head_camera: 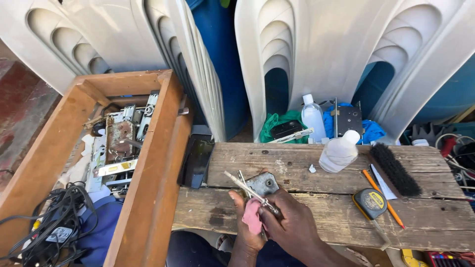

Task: The person disassembles a metal door lock using a screwdriver, removes the internal mechanism, and wipes the components with a cloth. The person then reassembles the lock and places it back into a wooden box.

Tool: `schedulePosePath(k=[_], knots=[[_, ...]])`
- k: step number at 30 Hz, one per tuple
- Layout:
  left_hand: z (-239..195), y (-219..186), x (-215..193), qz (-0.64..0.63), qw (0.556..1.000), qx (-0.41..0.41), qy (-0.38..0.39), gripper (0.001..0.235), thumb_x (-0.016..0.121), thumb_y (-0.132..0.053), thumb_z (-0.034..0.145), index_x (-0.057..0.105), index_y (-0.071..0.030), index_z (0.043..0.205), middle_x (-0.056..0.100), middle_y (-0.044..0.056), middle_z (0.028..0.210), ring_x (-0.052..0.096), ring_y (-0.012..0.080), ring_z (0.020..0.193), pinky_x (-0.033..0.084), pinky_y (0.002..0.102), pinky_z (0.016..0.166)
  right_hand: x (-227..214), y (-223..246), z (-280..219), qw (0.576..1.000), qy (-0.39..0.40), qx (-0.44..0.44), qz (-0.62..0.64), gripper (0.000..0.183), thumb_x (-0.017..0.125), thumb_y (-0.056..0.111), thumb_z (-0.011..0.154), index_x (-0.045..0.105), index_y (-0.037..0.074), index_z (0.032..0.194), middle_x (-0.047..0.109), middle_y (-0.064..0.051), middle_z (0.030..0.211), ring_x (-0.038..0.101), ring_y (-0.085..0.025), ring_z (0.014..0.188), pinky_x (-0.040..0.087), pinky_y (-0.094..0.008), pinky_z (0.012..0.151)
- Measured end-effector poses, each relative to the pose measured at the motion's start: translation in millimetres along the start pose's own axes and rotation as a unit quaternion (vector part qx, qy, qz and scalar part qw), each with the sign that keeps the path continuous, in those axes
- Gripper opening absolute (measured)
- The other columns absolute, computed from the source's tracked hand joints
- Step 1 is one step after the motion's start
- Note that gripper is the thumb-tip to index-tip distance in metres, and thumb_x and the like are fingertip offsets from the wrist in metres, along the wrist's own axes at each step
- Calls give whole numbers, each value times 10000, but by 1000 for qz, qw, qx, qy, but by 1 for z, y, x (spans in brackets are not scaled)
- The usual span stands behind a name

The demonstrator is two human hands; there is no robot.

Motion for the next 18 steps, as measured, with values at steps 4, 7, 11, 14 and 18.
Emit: schedulePosePath(k=[4,7,11,14,18], knots=[[19,-1,-27,18,997,61,41,941,400,-837,907,621,-110,1461,749,189,1072,720,307,1044,580,427,971,14,-11,21,992,36,113,-52,292,619,523,947,679,290,1112,790,18,965,776,-299,823,531,-492,674],[25,3,-28,114,993,40,-19,854,510,-912,766,745,-229,1222,719,29,747,614,148,488,470,294,395,15,-2,52,996,-23,29,-80,232,578,402,1010,613,178,1056,706,-13,907,712,-273,701,484,-472,598],[2,-9,20,36,996,74,-29,961,439,-831,821,611,-183,1510,700,110,1390,654,282,1299,549,441,1028,26,-1,49,994,-31,-25,-103,296,589,458,1023,640,191,1140,735,-27,1044,748,-351,792,521,-534,608],[29,-12,-53,13,998,59,0,989,487,-803,837,579,8,1395,642,283,1397,658,372,1207,555,503,1016,31,-12,14,989,7,-49,-137,292,589,471,1010,647,230,1164,763,-33,1035,745,-362,700,523,-542,526],[47,10,-114,78,993,32,-86,1013,378,-841,931,727,75,1185,745,266,938,698,326,748,587,417,708,24,-34,-15,983,-9,-67,-168,254,622,454,971,670,251,1116,760,37,1012,763,-310,742,546,-517,540]])
Point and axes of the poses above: each hand's wrist, its own z-axis towards the middle knuckle, its own x-axis out of the palm, y = z × x, the point moved 5 cm from there along z, towards the middle knuckle
